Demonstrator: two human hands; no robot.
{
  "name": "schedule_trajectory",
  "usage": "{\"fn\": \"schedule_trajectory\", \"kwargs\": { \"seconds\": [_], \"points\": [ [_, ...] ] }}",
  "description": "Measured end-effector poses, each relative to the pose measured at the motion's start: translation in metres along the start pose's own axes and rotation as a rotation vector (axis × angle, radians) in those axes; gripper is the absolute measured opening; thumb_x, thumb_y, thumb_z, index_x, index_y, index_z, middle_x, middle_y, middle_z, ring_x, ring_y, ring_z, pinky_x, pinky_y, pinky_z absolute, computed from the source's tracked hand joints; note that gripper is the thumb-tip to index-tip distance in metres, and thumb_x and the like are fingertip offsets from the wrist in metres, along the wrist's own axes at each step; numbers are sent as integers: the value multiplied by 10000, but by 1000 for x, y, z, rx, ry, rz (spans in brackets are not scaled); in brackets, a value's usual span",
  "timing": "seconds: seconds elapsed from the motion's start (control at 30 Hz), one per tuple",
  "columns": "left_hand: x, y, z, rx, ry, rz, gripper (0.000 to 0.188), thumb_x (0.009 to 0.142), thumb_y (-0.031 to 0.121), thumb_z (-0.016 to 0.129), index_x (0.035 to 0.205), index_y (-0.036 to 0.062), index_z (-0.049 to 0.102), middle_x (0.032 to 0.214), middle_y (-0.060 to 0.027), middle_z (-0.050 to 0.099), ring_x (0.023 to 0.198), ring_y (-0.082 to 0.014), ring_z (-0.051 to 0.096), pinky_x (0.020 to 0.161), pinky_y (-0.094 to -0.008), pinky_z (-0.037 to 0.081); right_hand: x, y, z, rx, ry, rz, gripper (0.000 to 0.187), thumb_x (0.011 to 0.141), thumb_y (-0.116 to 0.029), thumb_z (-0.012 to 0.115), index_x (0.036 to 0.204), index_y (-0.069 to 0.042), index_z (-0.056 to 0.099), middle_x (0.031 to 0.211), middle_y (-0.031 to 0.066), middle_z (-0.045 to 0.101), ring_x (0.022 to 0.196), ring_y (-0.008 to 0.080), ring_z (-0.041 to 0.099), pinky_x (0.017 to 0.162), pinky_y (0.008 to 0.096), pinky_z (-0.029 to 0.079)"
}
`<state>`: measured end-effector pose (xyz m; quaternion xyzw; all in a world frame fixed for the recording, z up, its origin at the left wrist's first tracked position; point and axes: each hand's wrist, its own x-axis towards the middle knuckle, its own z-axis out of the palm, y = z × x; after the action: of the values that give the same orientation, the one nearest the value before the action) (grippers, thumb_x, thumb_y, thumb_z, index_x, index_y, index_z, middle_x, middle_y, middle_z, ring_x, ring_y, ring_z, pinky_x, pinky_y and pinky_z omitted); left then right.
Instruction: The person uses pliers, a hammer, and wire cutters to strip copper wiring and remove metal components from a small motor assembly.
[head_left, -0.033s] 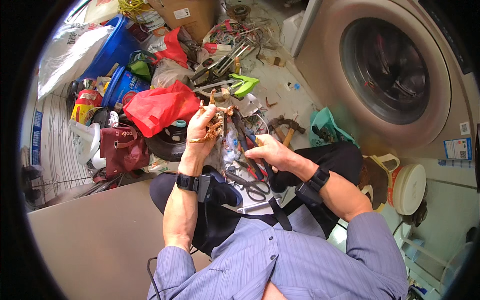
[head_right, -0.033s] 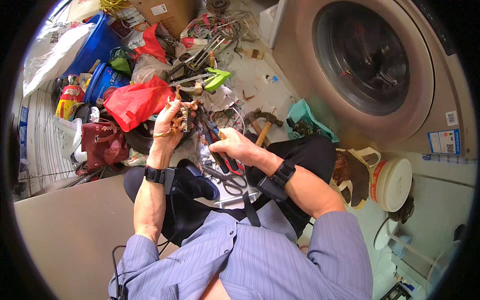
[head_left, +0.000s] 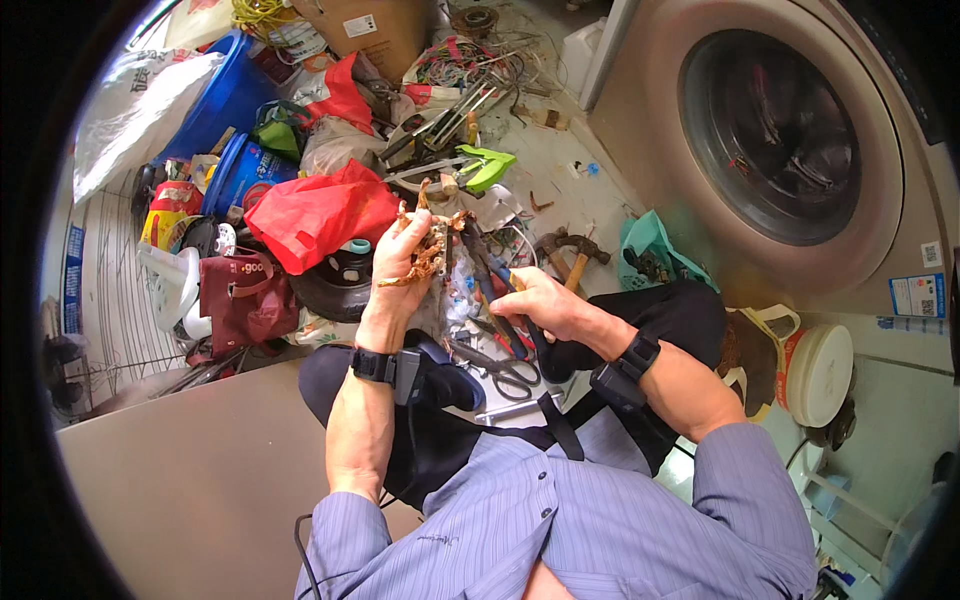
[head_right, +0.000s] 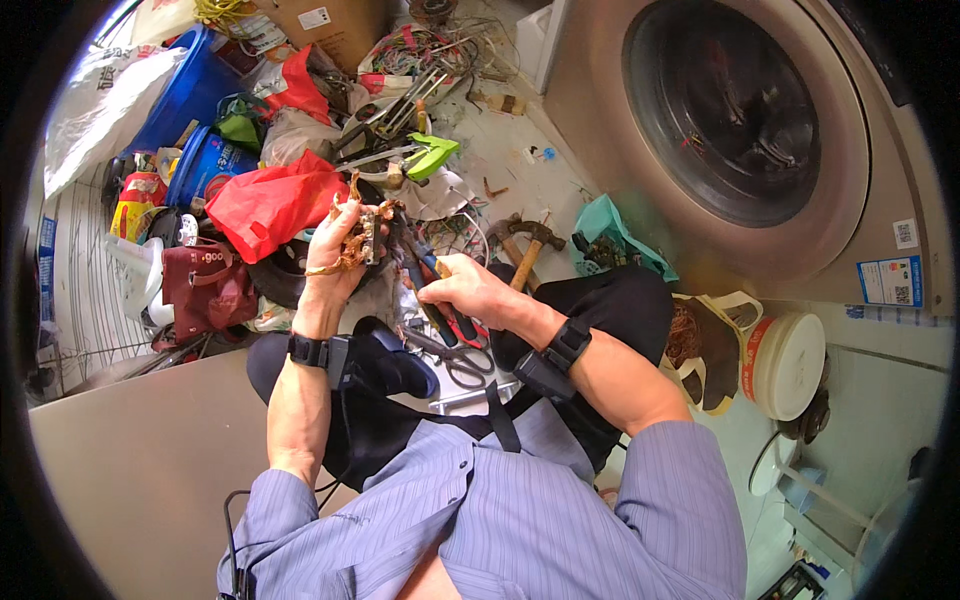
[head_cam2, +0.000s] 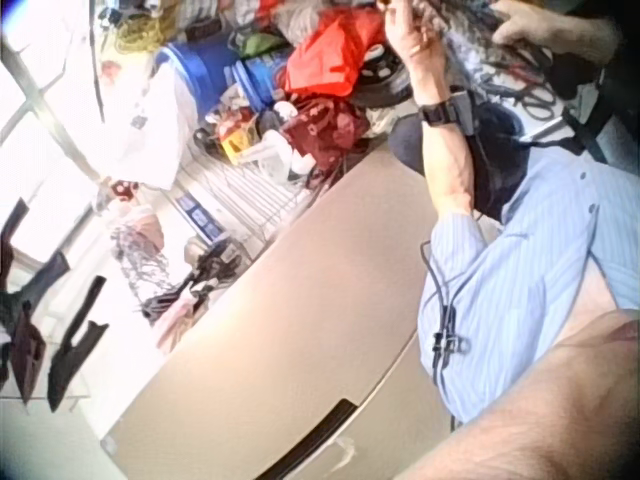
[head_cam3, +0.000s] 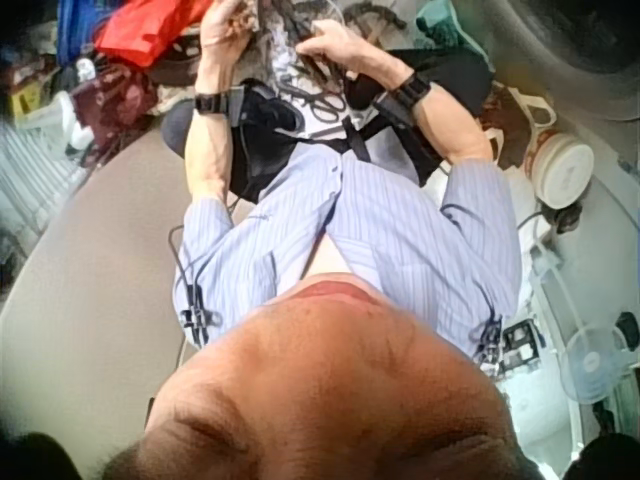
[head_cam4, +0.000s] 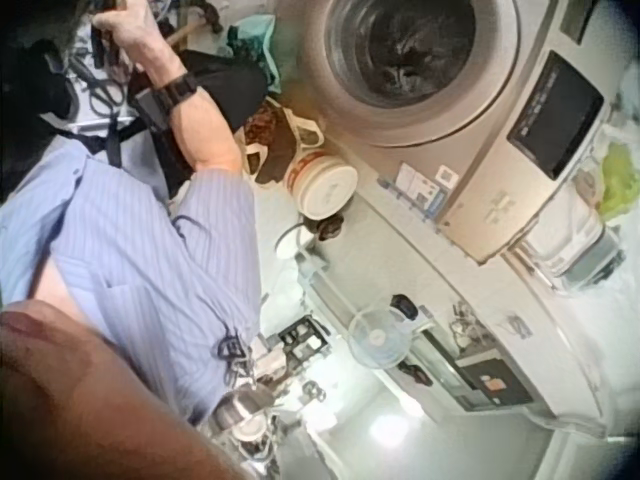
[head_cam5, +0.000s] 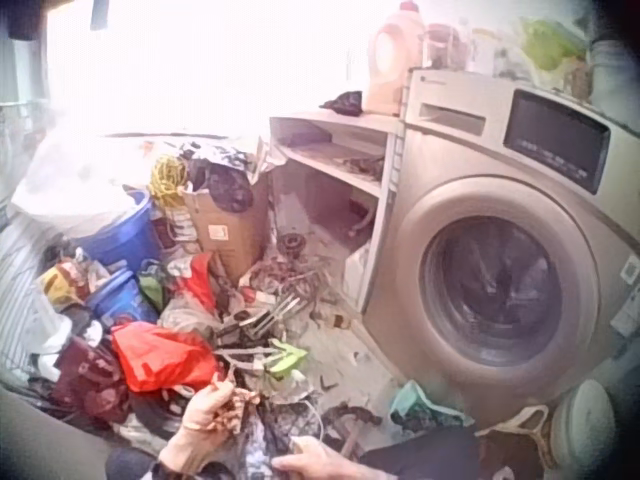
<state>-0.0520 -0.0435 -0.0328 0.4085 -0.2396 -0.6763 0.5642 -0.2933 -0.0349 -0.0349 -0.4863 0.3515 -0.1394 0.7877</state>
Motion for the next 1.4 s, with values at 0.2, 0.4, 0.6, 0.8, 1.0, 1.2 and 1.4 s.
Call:
{"fn": "schedule_trajectory", "kwargs": {
  "seconds": [0.2,0.4,0.6,0.8,1.0,1.2,1.4],
  "points": [
    [6,-7,6,-54,96,-2,260,996,245,619,1038,-11,633,899,-121,707,743,-197,702,635,-302,580,-15,-20,-3,192,-98,98,120,781,-5,553,894,31,567,743,54,590,603,135,598,539,300,507],
    [17,5,30,125,56,24,274,986,253,635,1030,-17,649,872,-100,702,729,-187,695,627,-291,566,-7,-1,-33,-71,30,134,362,765,-7,537,1116,81,546,870,98,603,641,162,657,530,300,534],
    [20,-11,58,87,117,160,222,981,212,643,1037,-2,662,888,-73,702,721,-156,664,649,-270,544,-23,-15,-34,35,128,174,422,769,20,497,1178,93,570,1010,200,658,712,229,711,584,348,583],
    [18,-11,65,134,71,181,201,979,207,649,1026,12,648,936,-93,700,736,-161,657,684,-264,531,-23,-9,-61,-481,279,75,329,764,-25,527,1073,25,628,945,274,686,917,447,663,816,485,526],
    [42,-5,56,33,62,132,211,982,212,640,1040,9,634,922,-102,707,766,-211,708,654,-324,592,-28,4,-62,-899,241,12,289,751,-59,526,983,55,655,913,295,678,915,456,666,809,506,527],
    [85,-34,76,37,-18,-58,283,984,201,628,1175,-9,630,1047,-119,717,764,-183,709,633,-287,576,-35,24,-40,-1281,-182,8,169,718,-143,624,736,-1,714,764,230,699,785,394,711,702,482,573],
    [116,-70,52,272,-63,-153,270,958,237,675,1136,44,616,941,-27,669,756,-120,656,643,-288,585,-38,36,-22,-1404,-406,98,182,653,-111,714,820,-66,773,873,143,749,872,315,732,701,449,577]
  ]
}}
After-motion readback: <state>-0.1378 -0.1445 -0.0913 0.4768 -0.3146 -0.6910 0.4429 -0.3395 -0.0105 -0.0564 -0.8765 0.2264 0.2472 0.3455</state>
